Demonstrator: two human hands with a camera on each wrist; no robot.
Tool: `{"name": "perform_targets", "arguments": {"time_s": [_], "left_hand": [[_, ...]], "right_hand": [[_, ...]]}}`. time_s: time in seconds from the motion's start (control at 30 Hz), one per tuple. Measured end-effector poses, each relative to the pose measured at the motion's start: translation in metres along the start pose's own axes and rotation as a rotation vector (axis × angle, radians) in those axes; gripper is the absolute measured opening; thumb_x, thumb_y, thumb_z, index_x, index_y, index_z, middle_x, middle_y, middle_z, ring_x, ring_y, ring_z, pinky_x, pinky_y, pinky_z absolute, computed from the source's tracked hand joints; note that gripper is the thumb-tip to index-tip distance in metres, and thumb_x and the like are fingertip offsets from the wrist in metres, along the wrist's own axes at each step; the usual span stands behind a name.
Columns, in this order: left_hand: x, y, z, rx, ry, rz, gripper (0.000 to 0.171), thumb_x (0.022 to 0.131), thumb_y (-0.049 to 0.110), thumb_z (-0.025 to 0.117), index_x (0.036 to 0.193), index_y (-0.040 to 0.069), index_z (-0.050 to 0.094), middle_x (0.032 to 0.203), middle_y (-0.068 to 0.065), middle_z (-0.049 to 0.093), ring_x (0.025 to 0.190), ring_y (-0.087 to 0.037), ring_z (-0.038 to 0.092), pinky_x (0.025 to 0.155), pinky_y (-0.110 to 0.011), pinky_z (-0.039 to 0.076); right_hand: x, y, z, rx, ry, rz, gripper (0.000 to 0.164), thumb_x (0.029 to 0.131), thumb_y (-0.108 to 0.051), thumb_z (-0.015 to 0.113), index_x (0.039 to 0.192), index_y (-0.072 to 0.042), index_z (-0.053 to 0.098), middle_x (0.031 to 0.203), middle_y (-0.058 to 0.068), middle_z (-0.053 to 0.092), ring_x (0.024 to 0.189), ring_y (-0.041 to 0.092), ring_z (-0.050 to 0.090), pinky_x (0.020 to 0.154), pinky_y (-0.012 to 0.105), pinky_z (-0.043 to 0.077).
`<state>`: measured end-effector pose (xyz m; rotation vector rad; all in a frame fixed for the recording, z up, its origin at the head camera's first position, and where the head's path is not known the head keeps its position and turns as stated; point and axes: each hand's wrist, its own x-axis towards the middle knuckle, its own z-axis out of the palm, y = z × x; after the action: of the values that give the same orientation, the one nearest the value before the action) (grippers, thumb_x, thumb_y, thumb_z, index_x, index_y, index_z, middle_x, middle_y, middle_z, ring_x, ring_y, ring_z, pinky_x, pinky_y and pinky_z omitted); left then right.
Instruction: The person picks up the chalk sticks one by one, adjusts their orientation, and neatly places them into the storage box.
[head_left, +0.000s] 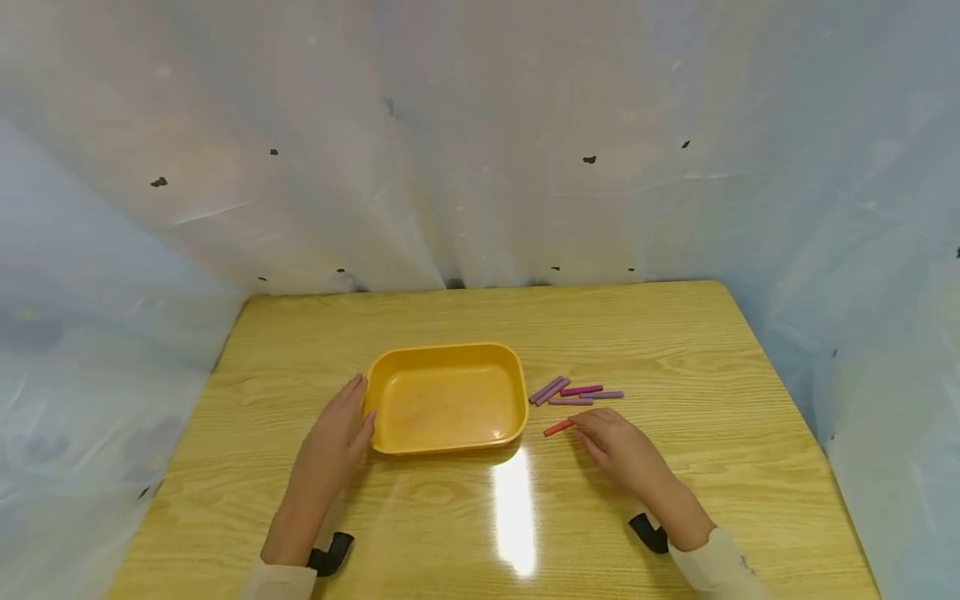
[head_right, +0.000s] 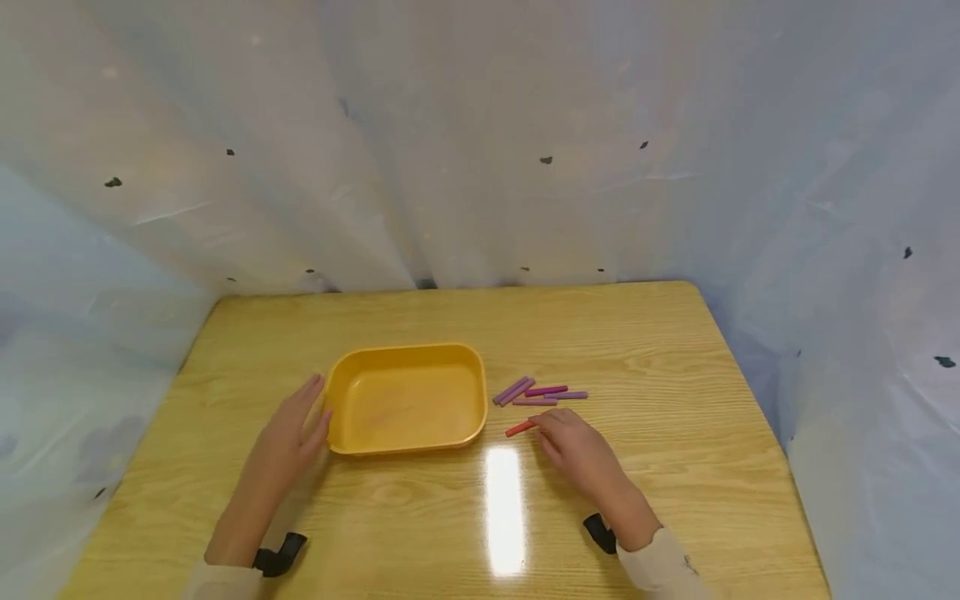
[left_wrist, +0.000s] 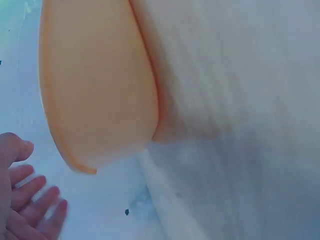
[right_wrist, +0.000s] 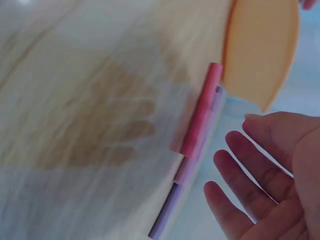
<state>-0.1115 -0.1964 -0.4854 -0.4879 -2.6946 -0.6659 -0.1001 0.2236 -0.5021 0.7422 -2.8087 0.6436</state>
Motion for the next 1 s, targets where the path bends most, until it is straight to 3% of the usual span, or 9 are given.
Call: {"name": "perform_targets", "arguments": {"time_s": [0.1,0.17,0.37,0.6,0.87,1.0], "left_hand": [[-0.008,0.007,0.002,-0.001,0.036,0.061,0.058,0.086,0.012,0.066,0.137,-0.002,0.042,0.142,-0.015,0.04,0.128,-0.03,0.04,0.097,-0.045,0.04],[-0.011,0.013,0.006,0.001,0.021,0.075,0.061,0.085,0.014,0.068,0.138,-0.003,0.041,0.142,-0.016,0.039,0.13,-0.03,0.037,0.097,-0.046,0.04],[-0.015,0.022,0.017,0.033,-0.152,-0.036,0.079,0.089,0.041,0.06,0.145,-0.003,0.025,0.148,-0.021,0.023,0.138,-0.033,0.017,0.102,-0.053,0.031],[-0.019,0.023,0.02,0.041,-0.207,-0.119,0.089,0.09,0.056,0.049,0.147,-0.004,0.015,0.15,-0.024,0.016,0.14,-0.031,0.008,0.104,-0.055,0.026],[-0.018,0.022,0.017,0.121,-0.18,-0.095,0.094,0.086,0.059,0.051,0.145,-0.007,0.018,0.147,-0.027,0.021,0.139,-0.033,0.011,0.104,-0.053,0.027],[-0.018,0.021,0.014,0.147,-0.198,-0.108,0.097,0.085,0.063,0.05,0.144,-0.008,0.019,0.148,-0.026,0.02,0.139,-0.033,0.012,0.105,-0.052,0.027]], "right_hand": [[0.001,0.006,0.002,0.002,0.013,-0.074,0.024,0.082,-0.008,0.071,0.106,-0.011,0.069,0.104,0.0,0.064,0.101,0.019,0.058,0.083,0.037,0.05],[0.003,0.008,0.004,0.012,0.021,-0.118,0.022,0.082,-0.008,0.071,0.103,-0.011,0.07,0.104,0.001,0.064,0.102,0.02,0.057,0.084,0.038,0.05],[0.013,0.011,0.009,0.01,0.047,-0.209,0.017,0.079,-0.01,0.073,0.096,-0.01,0.07,0.102,0.005,0.065,0.1,0.023,0.059,0.086,0.042,0.048],[0.016,0.019,0.016,0.017,0.043,-0.22,0.018,0.075,-0.009,0.077,0.091,-0.013,0.07,0.095,0.0,0.064,0.092,0.019,0.059,0.082,0.04,0.048],[0.017,0.02,0.017,0.01,0.022,-0.21,0.017,0.074,-0.009,0.078,0.089,-0.014,0.07,0.092,-0.002,0.062,0.088,0.016,0.058,0.078,0.037,0.049],[0.018,0.02,0.017,0.009,-0.006,-0.197,0.014,0.075,-0.01,0.077,0.086,-0.015,0.069,0.089,-0.004,0.061,0.085,0.013,0.058,0.076,0.033,0.05]]}}
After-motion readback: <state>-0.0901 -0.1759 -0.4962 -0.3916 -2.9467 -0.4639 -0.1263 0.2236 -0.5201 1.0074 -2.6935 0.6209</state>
